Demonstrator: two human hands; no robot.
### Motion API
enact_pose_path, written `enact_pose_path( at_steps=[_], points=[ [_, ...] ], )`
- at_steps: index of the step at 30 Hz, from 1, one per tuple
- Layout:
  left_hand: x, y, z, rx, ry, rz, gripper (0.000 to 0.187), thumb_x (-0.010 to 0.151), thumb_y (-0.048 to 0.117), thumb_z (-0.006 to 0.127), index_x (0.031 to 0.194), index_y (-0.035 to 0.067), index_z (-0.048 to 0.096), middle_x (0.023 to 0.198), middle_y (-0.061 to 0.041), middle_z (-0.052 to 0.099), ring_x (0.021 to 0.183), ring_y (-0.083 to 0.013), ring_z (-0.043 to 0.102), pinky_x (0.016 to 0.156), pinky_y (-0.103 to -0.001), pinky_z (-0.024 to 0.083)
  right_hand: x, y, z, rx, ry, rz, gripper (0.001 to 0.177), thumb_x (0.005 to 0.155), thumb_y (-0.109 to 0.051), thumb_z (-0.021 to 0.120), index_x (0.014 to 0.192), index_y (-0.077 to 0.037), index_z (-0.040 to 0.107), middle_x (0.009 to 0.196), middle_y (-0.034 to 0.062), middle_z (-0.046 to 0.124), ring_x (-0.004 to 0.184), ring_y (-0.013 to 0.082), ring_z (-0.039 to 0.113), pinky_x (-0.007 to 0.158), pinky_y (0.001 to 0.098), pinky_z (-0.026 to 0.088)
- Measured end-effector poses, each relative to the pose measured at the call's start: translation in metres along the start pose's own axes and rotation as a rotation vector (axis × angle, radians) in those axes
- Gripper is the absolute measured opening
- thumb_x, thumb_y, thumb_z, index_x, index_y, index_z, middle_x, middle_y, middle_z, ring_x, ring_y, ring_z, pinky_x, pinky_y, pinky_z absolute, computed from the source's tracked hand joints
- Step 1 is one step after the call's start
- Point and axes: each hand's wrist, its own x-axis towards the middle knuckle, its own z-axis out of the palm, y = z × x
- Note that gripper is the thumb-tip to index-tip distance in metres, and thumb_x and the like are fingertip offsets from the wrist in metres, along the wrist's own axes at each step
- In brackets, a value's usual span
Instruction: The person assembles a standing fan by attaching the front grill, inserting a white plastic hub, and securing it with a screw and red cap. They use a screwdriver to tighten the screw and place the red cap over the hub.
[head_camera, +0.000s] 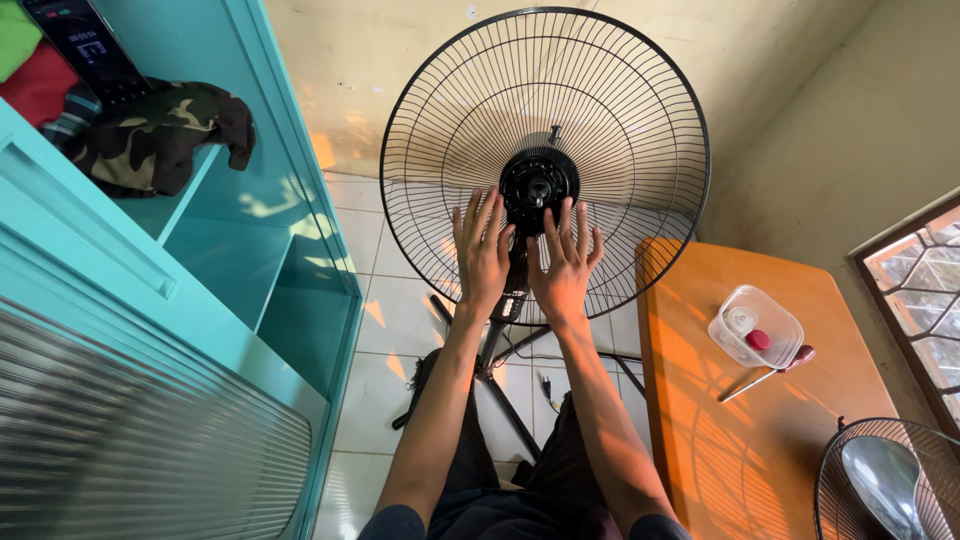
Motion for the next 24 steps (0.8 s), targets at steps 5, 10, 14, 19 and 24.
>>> enact_pose_path(
  at_steps=[5,10,14,19,24],
  points=[
    [0.0,0.001,0.0,0.056,0.011,0.021,0.055,0.1,0.019,0.07,0.151,0.011,0.05,0.157,-0.002,0.046,0.147,-0.0251,0.043,0.123,-0.056,0.03,0.005,0.005,-0.007,0.001,-0.003,0.019,0.047,0.101,-0.023,0.068,0.145,-0.009,0.061,0.163,0.0134,0.044,0.156,0.0311,0.028,0.124,0.0544,0.011],
    [-0.008,0.008,-0.002,0.077,0.03,0.045,0.056,0.101,0.019,0.07,0.151,0.008,0.049,0.158,-0.004,0.046,0.146,-0.0266,0.044,0.117,-0.053,0.034,0.01,0.013,-0.013,0.003,0.009,0.008,0.045,0.099,-0.02,0.069,0.143,-0.012,0.065,0.162,0.0096,0.045,0.156,0.0298,0.029,0.124,0.0542,0.011],
    [-0.012,0.013,-0.001,0.078,0.033,0.035,0.054,0.103,0.019,0.067,0.152,0.008,0.048,0.159,-0.005,0.047,0.149,-0.0278,0.044,0.12,-0.054,0.032,0.008,0.014,-0.015,0.026,0.011,0.007,0.044,0.1,-0.021,0.071,0.142,-0.012,0.065,0.162,0.0091,0.046,0.157,0.0297,0.029,0.124,0.0526,0.012],
    [-0.013,0.015,-0.001,0.05,0.022,0.019,0.053,0.103,0.017,0.066,0.152,0.008,0.048,0.159,-0.005,0.047,0.149,-0.0289,0.043,0.121,-0.056,0.031,0.008,0.013,-0.018,0.027,0.002,0.005,0.044,0.099,-0.02,0.07,0.142,-0.011,0.065,0.162,0.0101,0.046,0.156,0.03,0.029,0.124,0.053,0.012],
    [-0.012,0.014,-0.004,0.044,0.025,0.014,0.05,0.1,0.014,0.066,0.148,0.008,0.052,0.157,-0.006,0.048,0.146,-0.0314,0.045,0.119,-0.057,0.031,0.006,0.01,-0.019,-0.022,0.009,-0.039,0.041,0.098,-0.02,0.071,0.138,-0.008,0.067,0.162,0.0128,0.045,0.156,0.0326,0.029,0.124,0.0538,0.013]
  ],
)
